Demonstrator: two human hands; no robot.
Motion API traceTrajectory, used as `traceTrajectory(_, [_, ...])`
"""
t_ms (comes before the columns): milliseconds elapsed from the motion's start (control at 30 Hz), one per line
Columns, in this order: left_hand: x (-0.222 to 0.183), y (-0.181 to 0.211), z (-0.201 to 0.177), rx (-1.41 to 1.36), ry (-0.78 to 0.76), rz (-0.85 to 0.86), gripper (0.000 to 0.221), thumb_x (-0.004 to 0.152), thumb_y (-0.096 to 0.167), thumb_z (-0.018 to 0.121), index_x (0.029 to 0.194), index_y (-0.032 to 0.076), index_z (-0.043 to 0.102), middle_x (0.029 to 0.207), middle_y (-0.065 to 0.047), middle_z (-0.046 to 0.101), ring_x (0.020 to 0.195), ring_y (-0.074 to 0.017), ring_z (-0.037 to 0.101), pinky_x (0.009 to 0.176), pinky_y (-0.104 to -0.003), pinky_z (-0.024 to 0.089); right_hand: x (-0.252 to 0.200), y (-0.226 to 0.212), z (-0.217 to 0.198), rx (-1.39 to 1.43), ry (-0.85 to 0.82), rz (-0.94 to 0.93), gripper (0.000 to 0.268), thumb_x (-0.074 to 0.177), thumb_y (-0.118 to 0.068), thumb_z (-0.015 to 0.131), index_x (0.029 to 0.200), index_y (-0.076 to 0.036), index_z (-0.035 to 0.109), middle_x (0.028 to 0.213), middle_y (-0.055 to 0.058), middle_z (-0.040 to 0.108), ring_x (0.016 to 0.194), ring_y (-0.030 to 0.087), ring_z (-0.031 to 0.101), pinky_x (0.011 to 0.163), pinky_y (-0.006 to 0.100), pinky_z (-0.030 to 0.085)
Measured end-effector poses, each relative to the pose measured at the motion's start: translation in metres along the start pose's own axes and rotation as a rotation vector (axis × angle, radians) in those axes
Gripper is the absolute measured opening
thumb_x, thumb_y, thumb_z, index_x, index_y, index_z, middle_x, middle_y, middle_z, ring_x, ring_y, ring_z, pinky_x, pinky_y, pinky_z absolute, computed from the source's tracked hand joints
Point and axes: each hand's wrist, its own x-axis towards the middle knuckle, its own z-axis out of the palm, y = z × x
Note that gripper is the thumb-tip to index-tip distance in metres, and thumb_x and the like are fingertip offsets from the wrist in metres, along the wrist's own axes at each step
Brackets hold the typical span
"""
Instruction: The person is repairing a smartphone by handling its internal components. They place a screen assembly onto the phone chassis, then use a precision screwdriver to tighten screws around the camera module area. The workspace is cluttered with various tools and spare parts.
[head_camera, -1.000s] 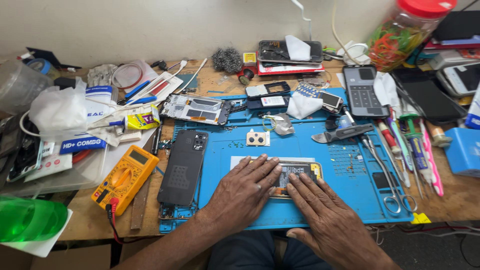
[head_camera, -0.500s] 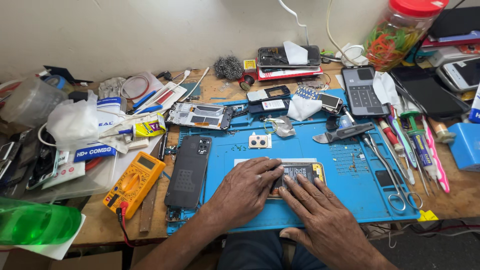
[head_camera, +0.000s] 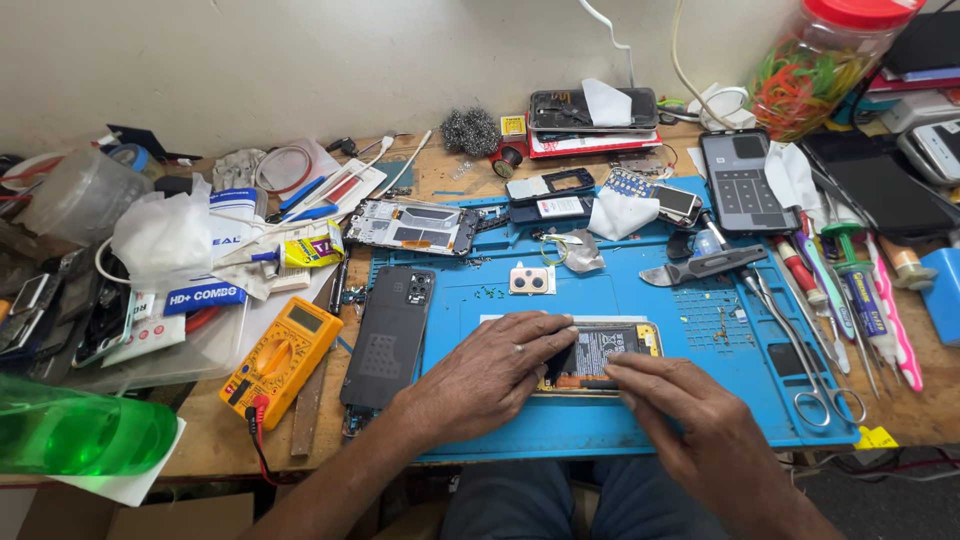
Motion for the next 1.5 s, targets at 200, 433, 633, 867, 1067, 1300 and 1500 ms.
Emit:
traceTrajectory(200, [-0.019,0.009,-0.008,0.034,0.141,-0.007,0.051,0.092,0.005,0.064,0.142,0.006,0.055,0.146,-0.015,0.054,0.142,-0.0331,0.046,0.117,-0.048,0.036,0.013,-0.006,0.004,-0.2,-0.136,-0.351,0.052,0.076,-0.004,0.07,0.128,-0.011,0.068,0.116,0.01,0.072,0.102,0.028,0.069,0.086,0.043,0.055])
traceTrajectory(433, [-0.03,0.0,0.003,0.071,0.161,-0.021,0.049,0.088,0.011,0.072,0.134,0.005,0.057,0.146,-0.015,0.053,0.141,-0.0317,0.047,0.112,-0.046,0.04,0.024,-0.009,0.006,-0.193,-0.161,-0.295,0.039,0.076,-0.01,0.073,0.116,-0.008,0.073,0.107,0.012,0.073,0.098,0.029,0.069,0.082,0.044,0.055])
traceTrajectory(633, [-0.032,-0.004,0.01,0.075,0.166,-0.039,0.048,0.09,0.011,0.072,0.134,0.005,0.056,0.149,-0.014,0.052,0.143,-0.03,0.046,0.112,-0.046,0.039,0.079,-0.01,-0.004,-0.078,-0.466,0.132,0.018,0.08,-0.021,0.082,0.094,-0.01,0.079,0.083,0.007,0.076,0.072,0.022,0.075,0.066,0.038,0.06])
traceTrajectory(867, [-0.033,-0.007,0.013,0.045,0.181,-0.05,0.05,0.089,0.012,0.072,0.135,0.005,0.056,0.149,-0.014,0.052,0.143,-0.0295,0.046,0.113,-0.045,0.039,0.102,-0.021,0.001,-0.17,-0.677,0.29,0.017,0.08,-0.024,0.083,0.091,-0.013,0.079,0.074,0.005,0.076,0.068,0.019,0.077,0.066,0.034,0.063])
traceTrajectory(1067, [-0.034,-0.009,0.014,0.044,0.193,-0.034,0.049,0.089,0.013,0.072,0.135,0.005,0.056,0.148,-0.014,0.052,0.143,-0.0298,0.046,0.114,-0.045,0.039,0.104,-0.024,0.001,-0.19,-0.673,0.197,0.013,0.08,-0.021,0.082,0.087,-0.011,0.077,0.08,0.006,0.076,0.068,0.02,0.075,0.066,0.037,0.062])
traceTrajectory(1300, [-0.034,-0.01,0.016,0.048,0.171,-0.05,0.049,0.089,0.013,0.072,0.135,0.004,0.056,0.148,-0.014,0.052,0.142,-0.03,0.046,0.113,-0.045,0.039,0.113,-0.034,0.0,-0.251,-0.757,0.279,0.014,0.082,-0.024,0.08,0.087,-0.011,0.075,0.075,0.006,0.075,0.068,0.021,0.075,0.068,0.037,0.061])
traceTrajectory(1500, [-0.033,-0.009,0.017,0.056,0.167,-0.054,0.049,0.09,0.014,0.071,0.135,0.003,0.055,0.148,-0.015,0.052,0.142,-0.0303,0.046,0.113,-0.045,0.038,0.122,-0.044,0.002,-0.294,-0.819,0.316,0.015,0.082,-0.025,0.081,0.088,-0.013,0.075,0.073,0.006,0.075,0.069,0.021,0.074,0.07,0.04,0.06])
